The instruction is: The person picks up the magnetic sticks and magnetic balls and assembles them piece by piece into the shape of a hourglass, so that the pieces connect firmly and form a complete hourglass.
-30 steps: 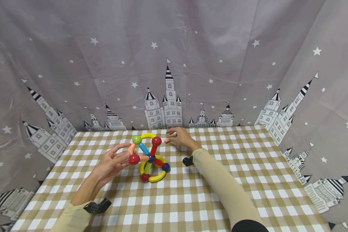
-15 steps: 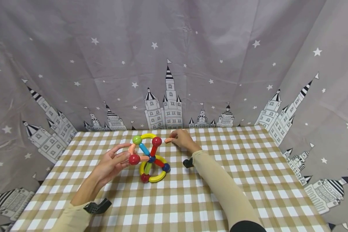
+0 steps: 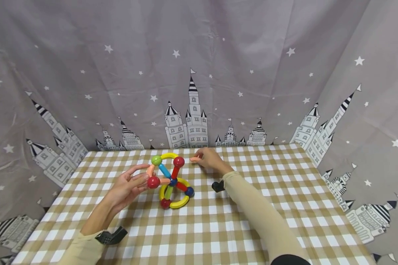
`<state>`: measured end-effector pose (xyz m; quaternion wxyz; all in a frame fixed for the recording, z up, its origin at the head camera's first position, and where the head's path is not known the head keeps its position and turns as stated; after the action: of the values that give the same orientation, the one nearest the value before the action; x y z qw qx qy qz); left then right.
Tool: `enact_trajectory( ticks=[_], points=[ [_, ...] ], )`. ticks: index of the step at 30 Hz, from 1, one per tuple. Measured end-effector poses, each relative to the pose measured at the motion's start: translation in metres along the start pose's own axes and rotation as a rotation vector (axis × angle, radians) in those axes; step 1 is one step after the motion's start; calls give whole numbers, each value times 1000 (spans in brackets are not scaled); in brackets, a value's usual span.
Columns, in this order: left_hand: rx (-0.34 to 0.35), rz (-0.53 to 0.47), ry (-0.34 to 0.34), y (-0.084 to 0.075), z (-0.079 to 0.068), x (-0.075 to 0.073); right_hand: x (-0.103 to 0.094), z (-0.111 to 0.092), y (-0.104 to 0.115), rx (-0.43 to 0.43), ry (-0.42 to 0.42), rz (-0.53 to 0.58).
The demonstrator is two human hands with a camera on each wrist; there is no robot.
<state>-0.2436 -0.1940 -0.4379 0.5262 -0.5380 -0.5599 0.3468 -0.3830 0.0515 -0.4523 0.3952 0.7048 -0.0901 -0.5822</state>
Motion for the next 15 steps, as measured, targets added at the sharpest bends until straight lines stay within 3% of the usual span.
enact_trajectory(
  ticks=[15],
  points=[
    [-34,32,-29,2,1,-2,-22,-36,20,-106,13,101]
  ],
)
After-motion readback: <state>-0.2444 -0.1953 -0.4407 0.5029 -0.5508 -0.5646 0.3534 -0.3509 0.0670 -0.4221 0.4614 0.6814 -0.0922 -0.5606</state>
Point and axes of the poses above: each hand's wrist, its own z-axis towards the middle knuckle, its own x-axis out of the palm, y = z × x, the point moved 9 cm from there along z, towards the middle knuckle, and after that the axes turned 4 degrees about z, right-handed, at the moved point
